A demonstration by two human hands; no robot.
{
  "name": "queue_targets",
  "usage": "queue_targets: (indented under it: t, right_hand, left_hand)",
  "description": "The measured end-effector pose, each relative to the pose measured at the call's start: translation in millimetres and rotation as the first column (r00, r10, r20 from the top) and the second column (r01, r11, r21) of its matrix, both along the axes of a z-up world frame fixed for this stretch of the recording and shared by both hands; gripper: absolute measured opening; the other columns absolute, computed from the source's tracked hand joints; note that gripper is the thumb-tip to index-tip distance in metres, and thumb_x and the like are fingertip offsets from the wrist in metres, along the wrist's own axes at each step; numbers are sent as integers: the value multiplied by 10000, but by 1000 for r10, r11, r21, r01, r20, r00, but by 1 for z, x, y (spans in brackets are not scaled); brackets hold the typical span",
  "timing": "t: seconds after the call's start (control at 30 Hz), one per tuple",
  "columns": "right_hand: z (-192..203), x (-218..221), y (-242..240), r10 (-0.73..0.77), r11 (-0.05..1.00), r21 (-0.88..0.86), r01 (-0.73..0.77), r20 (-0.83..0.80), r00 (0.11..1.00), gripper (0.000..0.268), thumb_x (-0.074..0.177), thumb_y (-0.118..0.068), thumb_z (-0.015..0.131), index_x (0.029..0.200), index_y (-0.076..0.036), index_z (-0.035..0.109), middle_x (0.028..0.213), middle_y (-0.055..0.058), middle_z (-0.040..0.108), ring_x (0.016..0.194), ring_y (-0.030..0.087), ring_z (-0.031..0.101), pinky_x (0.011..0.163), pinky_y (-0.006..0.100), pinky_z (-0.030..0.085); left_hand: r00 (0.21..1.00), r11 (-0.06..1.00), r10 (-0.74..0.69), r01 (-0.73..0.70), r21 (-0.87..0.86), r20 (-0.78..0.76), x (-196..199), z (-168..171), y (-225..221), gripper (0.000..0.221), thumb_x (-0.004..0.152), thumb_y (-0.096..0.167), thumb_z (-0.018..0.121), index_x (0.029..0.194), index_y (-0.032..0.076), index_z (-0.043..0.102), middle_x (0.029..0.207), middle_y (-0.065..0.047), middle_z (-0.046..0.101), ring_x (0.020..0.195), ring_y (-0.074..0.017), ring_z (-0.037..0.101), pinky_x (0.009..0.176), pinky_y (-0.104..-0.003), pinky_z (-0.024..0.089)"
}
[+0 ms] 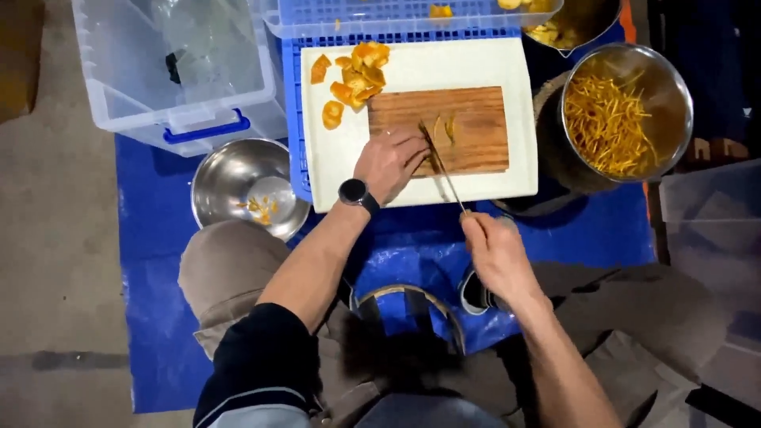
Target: Slicing orange peels into thin julienne strips using a knife on a wooden cutting board while sitting on the floor.
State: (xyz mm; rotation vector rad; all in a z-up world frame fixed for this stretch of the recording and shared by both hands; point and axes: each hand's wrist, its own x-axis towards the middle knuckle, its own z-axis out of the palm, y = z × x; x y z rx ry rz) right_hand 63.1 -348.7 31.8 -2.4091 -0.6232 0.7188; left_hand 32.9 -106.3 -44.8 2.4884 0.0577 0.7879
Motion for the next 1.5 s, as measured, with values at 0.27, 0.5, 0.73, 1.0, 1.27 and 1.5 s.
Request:
queue_targets:
  t: [0.27, 0.5, 0.73, 1.0, 1.27, 1.5]
  right_hand:
    - [-20, 20, 23, 66, 997, -35, -65, 50, 997, 496, 1083, -442, 429, 1188, -70, 739, 918, 203, 756, 1004, 440, 694, 862, 577, 531]
    - [-9, -4, -10, -21, 999, 49, 22, -23, 1000, 422, 1088, -354, 444, 1131, -59, 743, 821, 236, 748, 972, 473, 687, 844, 589, 522]
    - [-2, 1, 1, 21, 999, 41, -22, 6, 1000, 423, 1091, -363, 434, 1127, -81, 746, 751, 148, 741, 848, 386, 718, 761, 551, 541]
    - [-21, 15, 30, 67, 997, -39, -65, 68, 995, 500, 1097, -436, 423, 1206, -50, 722, 941, 244, 752, 1012, 493, 680, 858, 610, 529]
    - [-12, 2, -6, -17, 998, 55, 17, 4, 1000, 419, 1097, -367, 464, 1024, -63, 744, 805, 229, 726, 974, 479, 668, 848, 587, 517]
    - [0, -1, 1, 46, 999, -22, -45, 20, 999, 425, 1085, -397, 444, 1058, -97, 744, 776, 145, 748, 931, 400, 707, 820, 537, 547]
  left_hand:
    - [1000, 1000, 12, -12, 4, 4, 1, -4, 0, 115, 1045, 227, 654, 1011, 146, 727, 994, -12, 723, 926, -213, 698, 824, -305, 560]
    - [1000, 999, -8, 7, 45, 22, 3, -14, 4, 137, 1056, 239, 641, 1005, 136, 715, 1027, -15, 703, 949, -197, 679, 867, -289, 537]
    - [1000, 1000, 10, -10, 7, 6, 5, -22, 3, 138, 1052, 238, 645, 1023, 131, 726, 1022, -26, 715, 965, -215, 693, 887, -305, 542]
    - [1000, 1000, 23, -23, -8, 20, 4, -21, 4, 139, 1052, 253, 655, 1024, 144, 737, 1016, -25, 723, 955, -210, 696, 884, -309, 541]
    - [998, 998, 52, -50, -44, 29, 7, -29, 3, 132, 1039, 253, 670, 1001, 153, 747, 1026, -21, 728, 966, -227, 696, 879, -320, 552]
    - [998, 998, 58, -58, -11, 21, 8, -30, 4, 124, 1025, 261, 672, 980, 162, 733, 988, -28, 726, 916, -253, 703, 825, -329, 586]
